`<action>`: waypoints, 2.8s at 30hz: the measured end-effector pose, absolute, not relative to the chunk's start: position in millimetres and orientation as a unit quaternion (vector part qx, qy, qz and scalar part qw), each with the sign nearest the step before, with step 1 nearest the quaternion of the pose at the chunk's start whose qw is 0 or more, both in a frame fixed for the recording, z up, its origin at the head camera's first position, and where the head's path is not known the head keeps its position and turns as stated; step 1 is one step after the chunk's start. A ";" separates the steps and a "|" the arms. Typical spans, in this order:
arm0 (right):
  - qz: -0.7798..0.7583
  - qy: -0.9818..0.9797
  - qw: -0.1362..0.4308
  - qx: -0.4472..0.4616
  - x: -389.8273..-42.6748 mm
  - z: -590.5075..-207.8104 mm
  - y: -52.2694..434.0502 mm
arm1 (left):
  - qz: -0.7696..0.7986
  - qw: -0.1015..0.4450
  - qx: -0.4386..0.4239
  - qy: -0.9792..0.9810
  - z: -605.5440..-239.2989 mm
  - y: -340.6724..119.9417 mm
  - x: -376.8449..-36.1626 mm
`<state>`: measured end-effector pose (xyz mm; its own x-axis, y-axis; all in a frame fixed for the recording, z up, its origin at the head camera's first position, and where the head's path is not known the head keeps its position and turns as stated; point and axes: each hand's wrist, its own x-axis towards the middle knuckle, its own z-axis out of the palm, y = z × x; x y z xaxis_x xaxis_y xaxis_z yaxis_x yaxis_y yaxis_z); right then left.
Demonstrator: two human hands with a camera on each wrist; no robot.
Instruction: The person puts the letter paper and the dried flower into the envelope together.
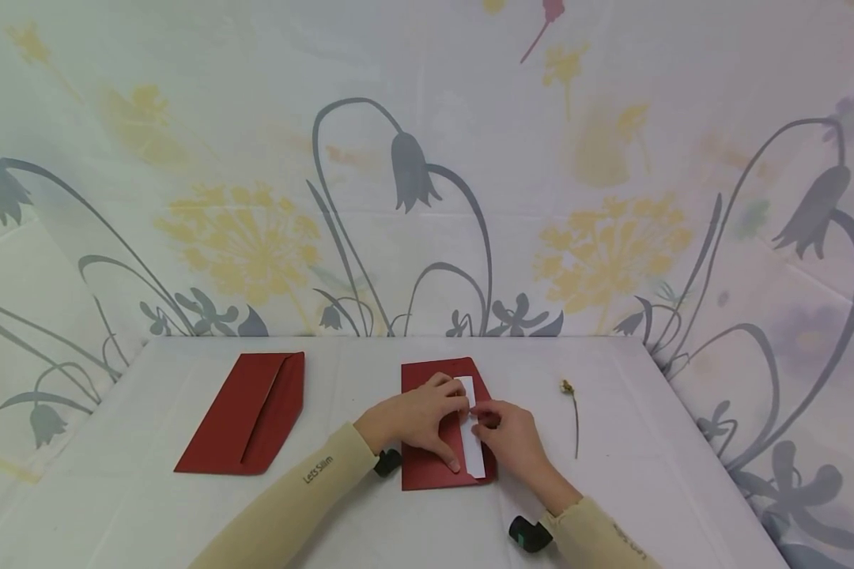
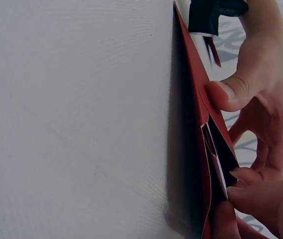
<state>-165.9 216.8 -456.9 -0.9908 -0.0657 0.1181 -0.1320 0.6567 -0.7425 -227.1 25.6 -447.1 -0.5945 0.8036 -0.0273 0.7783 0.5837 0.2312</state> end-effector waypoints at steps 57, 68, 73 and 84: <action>0.600 -0.780 -0.157 0.085 -177.8 -462.8 234.1 | 0.133 0.060 0.449 0.881 -448.4 24.4 -229.1; 0.637 -0.739 -0.208 0.077 -168.3 -462.5 245.7 | 0.124 0.056 0.450 0.883 -449.0 26.1 -230.0; 0.636 -0.736 -0.214 0.088 -165.8 -462.7 246.8 | 0.126 0.061 0.445 0.885 -448.3 26.1 -229.0; 0.638 -0.712 -0.265 0.130 -163.1 -458.9 248.3 | 0.127 0.062 0.447 0.884 -448.1 25.1 -228.3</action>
